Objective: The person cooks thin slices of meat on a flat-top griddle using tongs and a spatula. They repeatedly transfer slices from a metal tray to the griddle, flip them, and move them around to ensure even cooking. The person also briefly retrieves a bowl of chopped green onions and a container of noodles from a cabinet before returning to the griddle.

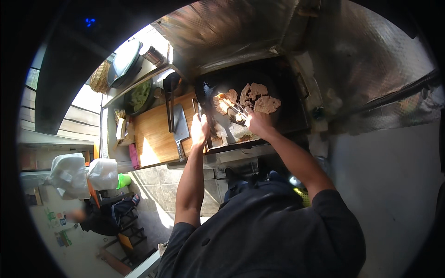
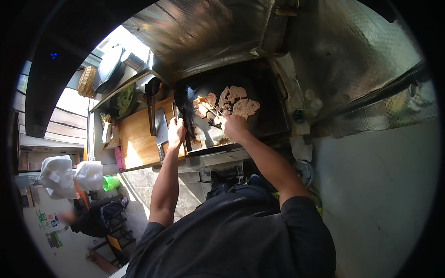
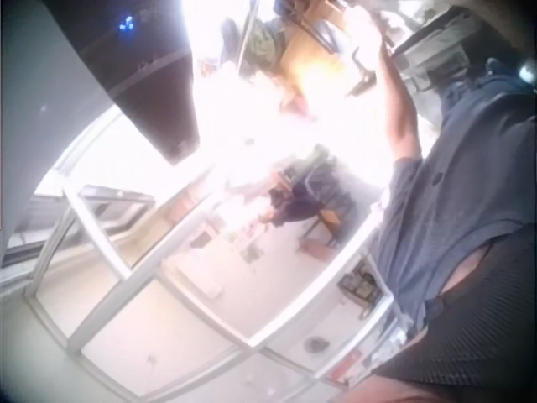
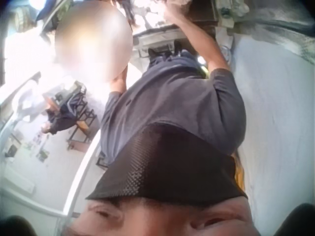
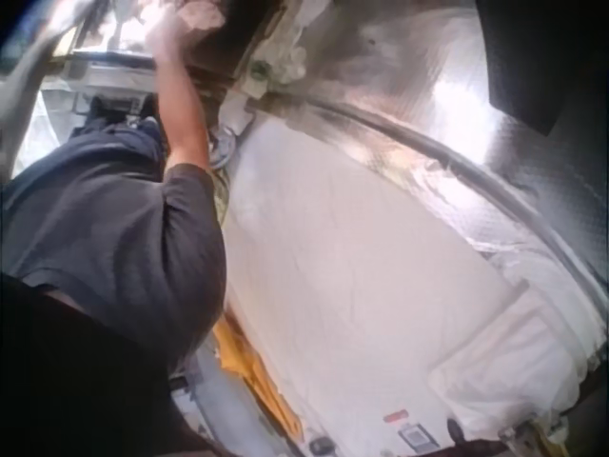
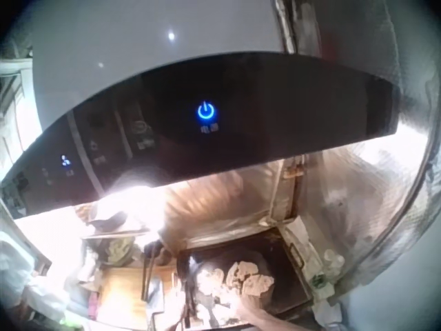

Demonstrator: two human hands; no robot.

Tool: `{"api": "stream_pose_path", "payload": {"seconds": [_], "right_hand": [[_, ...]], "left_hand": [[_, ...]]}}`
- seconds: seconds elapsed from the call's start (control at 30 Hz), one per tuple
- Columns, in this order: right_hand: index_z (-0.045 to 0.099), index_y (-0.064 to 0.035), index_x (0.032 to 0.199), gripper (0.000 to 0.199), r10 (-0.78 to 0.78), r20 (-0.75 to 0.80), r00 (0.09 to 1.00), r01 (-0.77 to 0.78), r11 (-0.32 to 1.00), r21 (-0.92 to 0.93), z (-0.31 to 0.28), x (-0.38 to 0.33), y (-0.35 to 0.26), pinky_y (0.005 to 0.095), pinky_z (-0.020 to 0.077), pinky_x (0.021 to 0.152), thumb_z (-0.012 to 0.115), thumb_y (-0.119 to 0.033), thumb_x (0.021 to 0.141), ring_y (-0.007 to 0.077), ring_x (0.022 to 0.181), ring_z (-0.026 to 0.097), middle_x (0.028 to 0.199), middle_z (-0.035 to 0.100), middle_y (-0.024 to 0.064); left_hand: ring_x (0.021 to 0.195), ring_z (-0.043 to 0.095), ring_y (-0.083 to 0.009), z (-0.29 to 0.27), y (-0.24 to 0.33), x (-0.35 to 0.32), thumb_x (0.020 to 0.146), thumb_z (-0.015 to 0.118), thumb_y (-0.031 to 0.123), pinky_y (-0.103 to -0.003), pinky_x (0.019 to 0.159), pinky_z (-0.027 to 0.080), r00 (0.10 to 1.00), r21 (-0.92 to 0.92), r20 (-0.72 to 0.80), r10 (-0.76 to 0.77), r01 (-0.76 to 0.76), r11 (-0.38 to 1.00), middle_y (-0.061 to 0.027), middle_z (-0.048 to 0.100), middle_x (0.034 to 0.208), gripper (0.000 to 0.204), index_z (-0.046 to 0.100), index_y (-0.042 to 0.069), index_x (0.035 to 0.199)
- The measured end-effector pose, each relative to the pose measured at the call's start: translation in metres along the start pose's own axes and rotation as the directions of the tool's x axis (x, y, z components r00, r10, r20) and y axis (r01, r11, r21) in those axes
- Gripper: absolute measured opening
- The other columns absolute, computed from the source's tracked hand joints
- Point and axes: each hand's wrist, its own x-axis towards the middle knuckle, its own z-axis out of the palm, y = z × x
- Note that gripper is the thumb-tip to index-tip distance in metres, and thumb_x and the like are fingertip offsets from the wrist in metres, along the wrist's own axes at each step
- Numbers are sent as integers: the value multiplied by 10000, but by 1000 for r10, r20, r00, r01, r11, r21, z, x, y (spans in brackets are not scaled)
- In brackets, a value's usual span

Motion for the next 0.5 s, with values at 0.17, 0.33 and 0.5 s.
{"api": "stream_pose_path", "payload": {"seconds": [0.17,0.33,0.5], "right_hand": [[620,-27,1292,481,94,68,993,-102,988,114,14,43,-15,427,568,882,597,-19,812,368,1052,693,1114,696,220],[641,-7,1007,150,69,49,996,-72,995,71,-15,21,-5,515,555,796,585,-103,906,426,923,704,963,721,235],[616,-3,942,376,260,-116,959,-234,951,200,-33,-58,69,551,527,743,618,-378,953,463,835,675,852,692,245]], "left_hand": [[658,658,-179,-4,-12,-24,984,556,319,-325,611,499,984,-224,152,91,-55,973,-147,677,739,366,639,-36,1010],[593,599,-228,-3,-31,-30,926,581,300,-377,592,470,966,-160,194,170,-140,977,-119,604,613,345,645,-14,799],[523,524,-131,-8,-18,-59,998,529,284,-297,505,408,943,-386,306,132,-3,922,-38,552,598,291,623,22,911]]}}
